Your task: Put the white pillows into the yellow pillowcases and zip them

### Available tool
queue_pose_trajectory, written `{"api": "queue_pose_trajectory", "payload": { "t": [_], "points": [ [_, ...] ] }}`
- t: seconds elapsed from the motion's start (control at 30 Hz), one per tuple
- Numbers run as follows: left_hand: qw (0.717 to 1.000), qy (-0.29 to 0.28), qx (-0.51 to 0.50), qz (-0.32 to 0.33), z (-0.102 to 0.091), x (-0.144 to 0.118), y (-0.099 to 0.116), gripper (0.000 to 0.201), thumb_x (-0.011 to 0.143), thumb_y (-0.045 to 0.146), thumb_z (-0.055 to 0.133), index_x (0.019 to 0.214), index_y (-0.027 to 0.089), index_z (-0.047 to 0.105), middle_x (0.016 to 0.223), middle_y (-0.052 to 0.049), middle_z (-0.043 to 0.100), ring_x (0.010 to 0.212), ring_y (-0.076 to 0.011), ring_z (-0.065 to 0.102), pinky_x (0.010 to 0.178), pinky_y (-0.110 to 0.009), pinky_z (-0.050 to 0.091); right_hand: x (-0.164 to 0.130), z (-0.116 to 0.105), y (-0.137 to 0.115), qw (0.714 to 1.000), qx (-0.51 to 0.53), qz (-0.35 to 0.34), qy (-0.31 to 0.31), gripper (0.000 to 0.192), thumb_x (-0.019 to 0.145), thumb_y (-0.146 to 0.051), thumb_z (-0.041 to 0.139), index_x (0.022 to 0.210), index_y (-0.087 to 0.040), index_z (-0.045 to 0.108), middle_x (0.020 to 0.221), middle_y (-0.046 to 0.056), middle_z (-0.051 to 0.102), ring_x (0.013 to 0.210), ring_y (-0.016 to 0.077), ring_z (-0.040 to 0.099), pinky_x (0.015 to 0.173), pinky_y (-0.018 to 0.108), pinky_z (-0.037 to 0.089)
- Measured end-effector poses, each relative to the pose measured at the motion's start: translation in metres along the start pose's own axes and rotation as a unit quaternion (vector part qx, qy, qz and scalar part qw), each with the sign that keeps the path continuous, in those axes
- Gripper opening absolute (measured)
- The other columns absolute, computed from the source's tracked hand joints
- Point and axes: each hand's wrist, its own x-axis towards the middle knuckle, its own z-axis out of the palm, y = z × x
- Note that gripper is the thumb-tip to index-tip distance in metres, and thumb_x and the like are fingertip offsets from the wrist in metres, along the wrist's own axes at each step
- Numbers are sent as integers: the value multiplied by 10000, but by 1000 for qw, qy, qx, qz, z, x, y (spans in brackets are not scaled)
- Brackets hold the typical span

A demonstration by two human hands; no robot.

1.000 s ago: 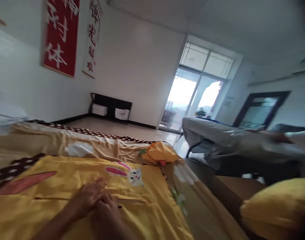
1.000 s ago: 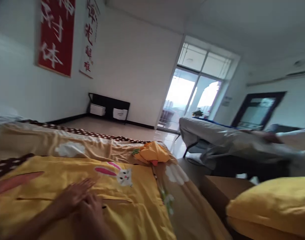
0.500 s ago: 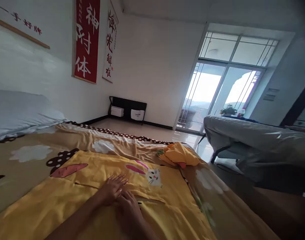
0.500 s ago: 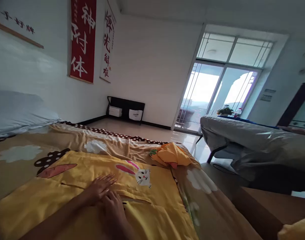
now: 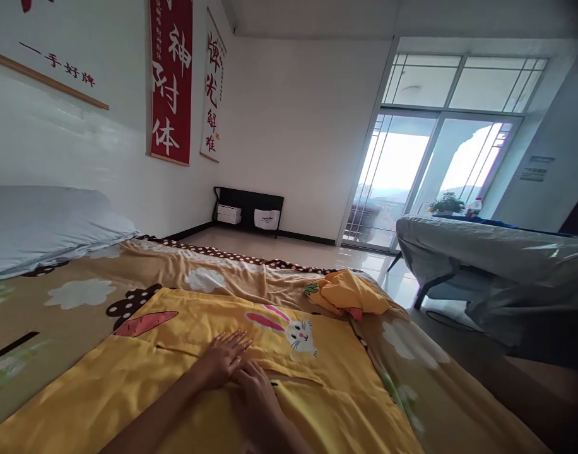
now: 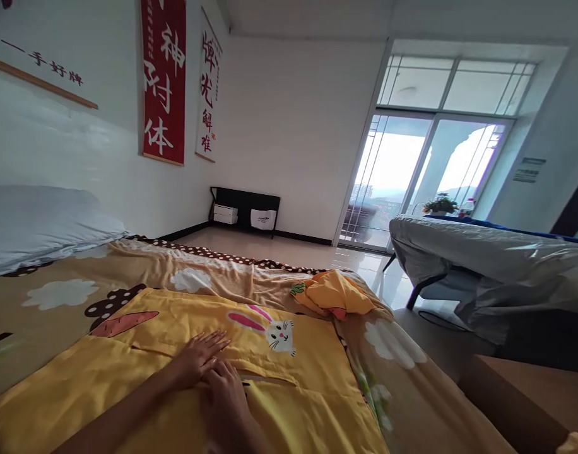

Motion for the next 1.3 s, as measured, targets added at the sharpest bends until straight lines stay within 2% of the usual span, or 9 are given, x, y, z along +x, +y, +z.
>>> {"api": "queue_pose_trajectory", "payload": {
  "t": [0.4,0.7,1.07,1.3],
  "points": [
    [1000,-5,4,3,-4,-2,3,570,915,298,330,1484,281,338,1582,-3,246,1468,-196,194,1197,-500,130,0,0,1,1000,5,-6,9,354,668,-21,561,921,-218,709,1038,42,668,990,192,554,897,282,410],
    [1000,-10,6,-1,-5,-3,4,578,908,287,335,1486,296,329,1588,16,229,1471,-176,181,1203,-488,119,-2,2,3,1000,0,-13,13,367,673,-27,551,948,-214,707,1048,50,660,993,189,550,895,285,413],
    [1000,13,4,12,2,0,-2,568,904,265,359,1470,320,361,1574,-8,269,1458,-205,227,1190,-505,154,-1,1,2,1000,-4,-14,9,352,708,-35,559,965,-227,703,1064,31,658,1003,181,544,912,279,410],
    [1000,-18,-25,0,-9,-3,2,581,872,310,443,1450,350,389,1583,-6,239,1465,-228,207,1187,-532,124,-2,0,1,1000,-2,-5,4,401,677,-17,544,969,-234,711,1063,33,664,1016,187,553,923,289,418]
  ]
}}
